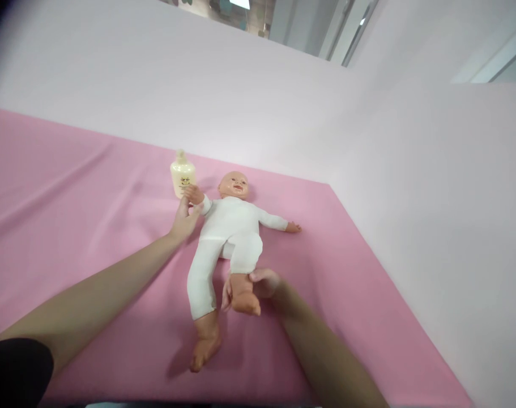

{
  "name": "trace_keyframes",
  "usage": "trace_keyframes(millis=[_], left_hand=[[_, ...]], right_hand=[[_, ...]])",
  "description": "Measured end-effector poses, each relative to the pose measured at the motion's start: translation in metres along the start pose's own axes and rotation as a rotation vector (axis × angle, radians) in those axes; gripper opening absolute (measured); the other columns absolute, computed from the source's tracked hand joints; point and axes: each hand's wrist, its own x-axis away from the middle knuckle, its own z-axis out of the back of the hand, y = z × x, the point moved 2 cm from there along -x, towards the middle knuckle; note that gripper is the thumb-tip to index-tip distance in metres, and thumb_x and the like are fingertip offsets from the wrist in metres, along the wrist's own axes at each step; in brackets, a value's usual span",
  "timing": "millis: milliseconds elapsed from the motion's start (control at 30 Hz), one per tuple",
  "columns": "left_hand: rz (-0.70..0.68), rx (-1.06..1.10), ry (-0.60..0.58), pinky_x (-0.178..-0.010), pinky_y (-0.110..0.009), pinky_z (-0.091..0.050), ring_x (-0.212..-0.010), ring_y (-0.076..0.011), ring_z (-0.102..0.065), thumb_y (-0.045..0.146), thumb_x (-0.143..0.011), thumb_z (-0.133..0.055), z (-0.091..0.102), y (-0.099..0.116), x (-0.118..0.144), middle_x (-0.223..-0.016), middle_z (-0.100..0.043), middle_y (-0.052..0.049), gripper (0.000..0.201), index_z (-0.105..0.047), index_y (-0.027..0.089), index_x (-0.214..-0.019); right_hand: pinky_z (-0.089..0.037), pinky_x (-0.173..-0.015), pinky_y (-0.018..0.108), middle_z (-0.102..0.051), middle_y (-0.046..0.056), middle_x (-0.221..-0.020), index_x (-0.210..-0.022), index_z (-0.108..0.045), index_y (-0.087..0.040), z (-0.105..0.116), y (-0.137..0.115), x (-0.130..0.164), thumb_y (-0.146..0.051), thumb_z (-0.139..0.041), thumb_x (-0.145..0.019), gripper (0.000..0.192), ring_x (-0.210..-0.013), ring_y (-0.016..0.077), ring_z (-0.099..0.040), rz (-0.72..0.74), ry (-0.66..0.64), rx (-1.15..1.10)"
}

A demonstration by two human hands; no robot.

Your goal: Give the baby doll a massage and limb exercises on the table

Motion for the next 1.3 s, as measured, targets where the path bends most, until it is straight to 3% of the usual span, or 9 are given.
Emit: trace_keyframes(millis=[133,200,333,467,833,1000,1200,1300], left_hand=[[-0.288,-0.243,-0.179,-0.099,-0.043,-0.035,-0.109,-0.0243,-0.049,0.037,-0.082,-0.058,-0.003,0.017,0.006,-0.111,-0.055,-0.010,0.033,-0.055,0.020,-0.110],[-0.374,-0.321,-0.268,-0.100,-0.043,-0.034,-0.112,-0.0252,-0.047,0.036,-0.082,-0.058,-0.004,0.023,0.008,-0.117,-0.053,-0.011,0.037,-0.055,0.021,-0.115],[-0.462,-0.405,-0.387,-0.099,-0.044,-0.032,-0.115,-0.0273,-0.045,0.033,-0.082,-0.055,-0.006,0.026,0.010,-0.123,-0.051,-0.012,0.038,-0.054,0.022,-0.119],[-0.506,-0.438,-0.447,-0.096,-0.045,-0.033,-0.114,-0.0284,-0.045,0.028,-0.083,-0.051,-0.007,0.024,0.011,-0.124,-0.052,-0.012,0.037,-0.055,0.022,-0.119],[-0.550,-0.497,-0.526,-0.099,-0.046,-0.032,-0.115,-0.0258,-0.046,0.024,-0.088,-0.044,-0.010,0.026,0.014,-0.121,-0.056,-0.010,0.034,-0.056,0.024,-0.120],[-0.468,-0.447,-0.439,-0.100,-0.045,-0.033,-0.116,-0.0253,-0.045,0.027,-0.088,-0.046,-0.007,0.024,0.012,-0.124,-0.052,-0.012,0.036,-0.051,0.020,-0.123],[-0.167,-0.229,-0.115,-0.098,-0.042,-0.037,-0.108,-0.0239,-0.049,0.036,-0.084,-0.054,0.001,0.008,0.002,-0.111,-0.056,-0.009,0.032,-0.054,0.019,-0.111],[0.009,-0.028,0.004,-0.091,-0.038,-0.043,-0.100,-0.0216,-0.054,0.038,-0.083,-0.055,0.002,-0.005,-0.003,-0.107,-0.058,-0.008,0.031,-0.053,0.019,-0.107]], right_hand=[[-0.048,-0.072,0.038,-0.057,0.005,-0.071,-0.073,-0.053,-0.016,0.007,-0.006,0.000,-0.066,-0.053,-0.068,0.051,-0.072,0.0208,-0.059,0.251,0.110,-0.110],[-0.047,-0.070,0.035,-0.054,0.003,-0.068,-0.070,-0.049,-0.017,0.008,-0.012,0.000,-0.067,-0.048,-0.073,0.050,-0.070,0.0181,-0.056,0.307,0.215,-0.179],[-0.046,-0.067,0.031,-0.050,0.002,-0.065,-0.065,-0.044,-0.018,0.008,-0.020,0.001,-0.070,-0.036,-0.079,0.054,-0.068,0.0160,-0.053,0.285,0.407,-0.298],[-0.046,-0.064,0.028,-0.050,0.001,-0.066,-0.065,-0.046,-0.017,0.009,-0.022,0.001,-0.070,-0.034,-0.080,0.056,-0.067,0.0150,-0.054,0.247,0.503,-0.334],[-0.047,-0.061,0.025,-0.052,0.001,-0.069,-0.070,-0.051,-0.016,0.015,-0.018,0.002,-0.063,-0.044,-0.080,0.048,-0.070,0.0141,-0.056,0.171,0.544,-0.336],[-0.045,-0.064,0.028,-0.051,0.002,-0.068,-0.069,-0.049,-0.017,0.011,-0.018,-0.001,-0.069,-0.038,-0.080,0.055,-0.070,0.0159,-0.055,0.213,0.479,-0.258],[-0.042,-0.062,0.030,-0.055,0.005,-0.069,-0.073,-0.053,-0.014,0.005,-0.011,-0.002,-0.066,-0.046,-0.076,0.052,-0.067,0.0185,-0.057,0.269,0.240,-0.133],[-0.045,-0.064,0.035,-0.059,0.007,-0.067,-0.071,-0.054,-0.014,0.005,-0.003,-0.001,-0.070,-0.053,-0.066,0.056,-0.070,0.0229,-0.061,0.144,0.081,-0.076]])
